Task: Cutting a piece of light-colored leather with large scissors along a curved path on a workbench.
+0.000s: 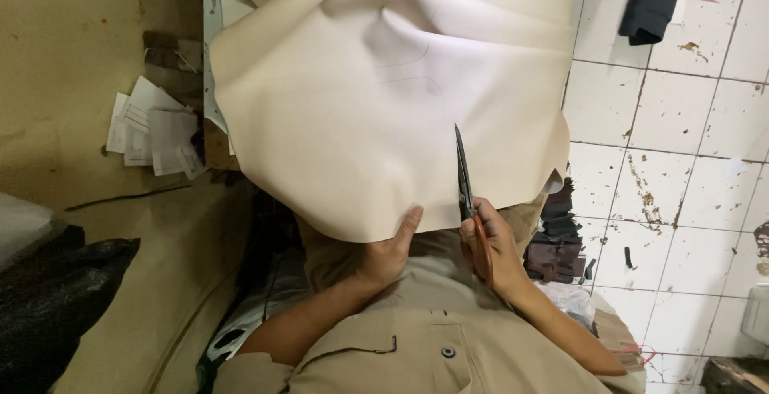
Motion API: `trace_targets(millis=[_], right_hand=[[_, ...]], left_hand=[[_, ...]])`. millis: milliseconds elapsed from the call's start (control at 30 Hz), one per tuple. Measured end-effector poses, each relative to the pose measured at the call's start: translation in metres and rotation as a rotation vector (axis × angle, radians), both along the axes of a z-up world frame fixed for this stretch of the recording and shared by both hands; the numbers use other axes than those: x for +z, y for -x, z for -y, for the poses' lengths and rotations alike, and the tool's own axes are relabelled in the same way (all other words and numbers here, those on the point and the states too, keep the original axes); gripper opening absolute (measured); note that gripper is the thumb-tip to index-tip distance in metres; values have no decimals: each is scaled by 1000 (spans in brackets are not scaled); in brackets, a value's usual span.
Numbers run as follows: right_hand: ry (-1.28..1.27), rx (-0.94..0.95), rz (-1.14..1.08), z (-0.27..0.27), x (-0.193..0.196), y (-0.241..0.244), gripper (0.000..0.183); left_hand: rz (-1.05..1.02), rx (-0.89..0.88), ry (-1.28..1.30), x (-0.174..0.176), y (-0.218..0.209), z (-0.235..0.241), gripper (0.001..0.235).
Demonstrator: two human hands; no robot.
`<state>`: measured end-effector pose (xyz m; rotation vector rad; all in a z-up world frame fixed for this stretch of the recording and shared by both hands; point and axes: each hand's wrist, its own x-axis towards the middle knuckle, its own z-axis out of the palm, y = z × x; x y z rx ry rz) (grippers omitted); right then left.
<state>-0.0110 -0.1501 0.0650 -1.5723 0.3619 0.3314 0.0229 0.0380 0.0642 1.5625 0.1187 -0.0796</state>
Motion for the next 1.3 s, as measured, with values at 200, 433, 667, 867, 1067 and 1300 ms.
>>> trace_targets(millis=[200, 433, 667, 867, 1067, 1300], right_hand=[[-24, 20, 7, 1, 11, -28, 40], [-36, -18, -19, 0, 7, -26, 40], [-6, -35, 6, 0, 16, -33, 33], [-27, -31, 20, 0, 13, -48, 30], [26, -24, 34, 8, 4, -47, 26], [31, 53, 69, 12, 31, -69, 34]], left_hand=[[4, -7, 59, -10, 5, 3, 48], [2, 0, 72, -20, 11, 6, 44], [25, -5, 77, -26, 14, 7, 48], [49, -22, 70, -29, 14, 6, 49], [54, -19, 100, -37, 16, 8, 50], [21, -53, 149, -51, 25, 8, 47]])
